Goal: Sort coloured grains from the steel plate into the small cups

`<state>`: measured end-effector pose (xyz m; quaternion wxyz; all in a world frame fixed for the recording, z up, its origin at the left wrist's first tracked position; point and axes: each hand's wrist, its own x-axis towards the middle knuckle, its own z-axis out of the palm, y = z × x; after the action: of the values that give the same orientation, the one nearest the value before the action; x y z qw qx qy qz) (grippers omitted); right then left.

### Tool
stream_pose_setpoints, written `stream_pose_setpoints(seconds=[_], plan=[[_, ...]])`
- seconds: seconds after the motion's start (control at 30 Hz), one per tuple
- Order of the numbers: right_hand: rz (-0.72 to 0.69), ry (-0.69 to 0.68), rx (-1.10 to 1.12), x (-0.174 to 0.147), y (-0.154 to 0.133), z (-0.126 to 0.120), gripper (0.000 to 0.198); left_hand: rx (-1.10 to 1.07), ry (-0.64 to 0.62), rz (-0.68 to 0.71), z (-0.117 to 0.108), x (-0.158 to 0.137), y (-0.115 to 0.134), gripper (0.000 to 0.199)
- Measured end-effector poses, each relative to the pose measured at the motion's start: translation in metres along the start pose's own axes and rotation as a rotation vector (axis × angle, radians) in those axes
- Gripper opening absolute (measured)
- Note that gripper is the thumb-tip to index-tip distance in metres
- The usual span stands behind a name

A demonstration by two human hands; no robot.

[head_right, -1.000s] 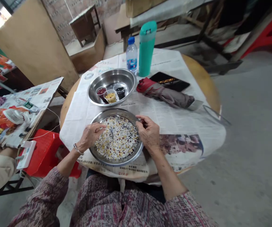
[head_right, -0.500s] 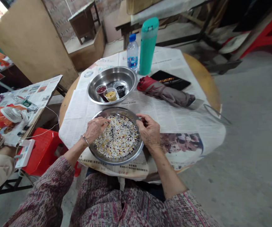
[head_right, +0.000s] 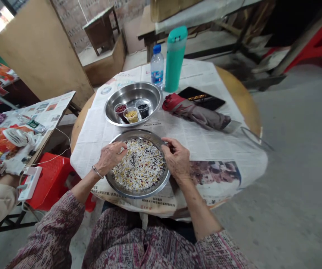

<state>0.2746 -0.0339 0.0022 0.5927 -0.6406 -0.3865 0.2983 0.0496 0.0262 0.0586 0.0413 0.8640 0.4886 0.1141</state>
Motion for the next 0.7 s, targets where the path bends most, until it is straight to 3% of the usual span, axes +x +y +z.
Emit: stream_pose_setpoints(seconds=[0.2,0.4,0.57,0.7], plan=[[-0.002,-0.013,-0.005,0.001,0.003,0.0,0.037,0.029,0.072,0.008,-0.025,0.018,-0.005,0.011],[-0.009,-0.013,-0.006,0.0,0.004,0.0,0.036,0.013,0.234,-0.07,-0.052,0.091,-0.02,0.012],[-0.009,-0.02,0.006,0.001,0.007,0.0,0.036,-0.01,0.279,-0.149,-0.052,0.14,-0.035,0.022],[-0.006,-0.01,-0.006,0.001,0.005,0.0,0.035,-0.082,0.351,-0.136,-0.042,0.132,-0.042,0.021]])
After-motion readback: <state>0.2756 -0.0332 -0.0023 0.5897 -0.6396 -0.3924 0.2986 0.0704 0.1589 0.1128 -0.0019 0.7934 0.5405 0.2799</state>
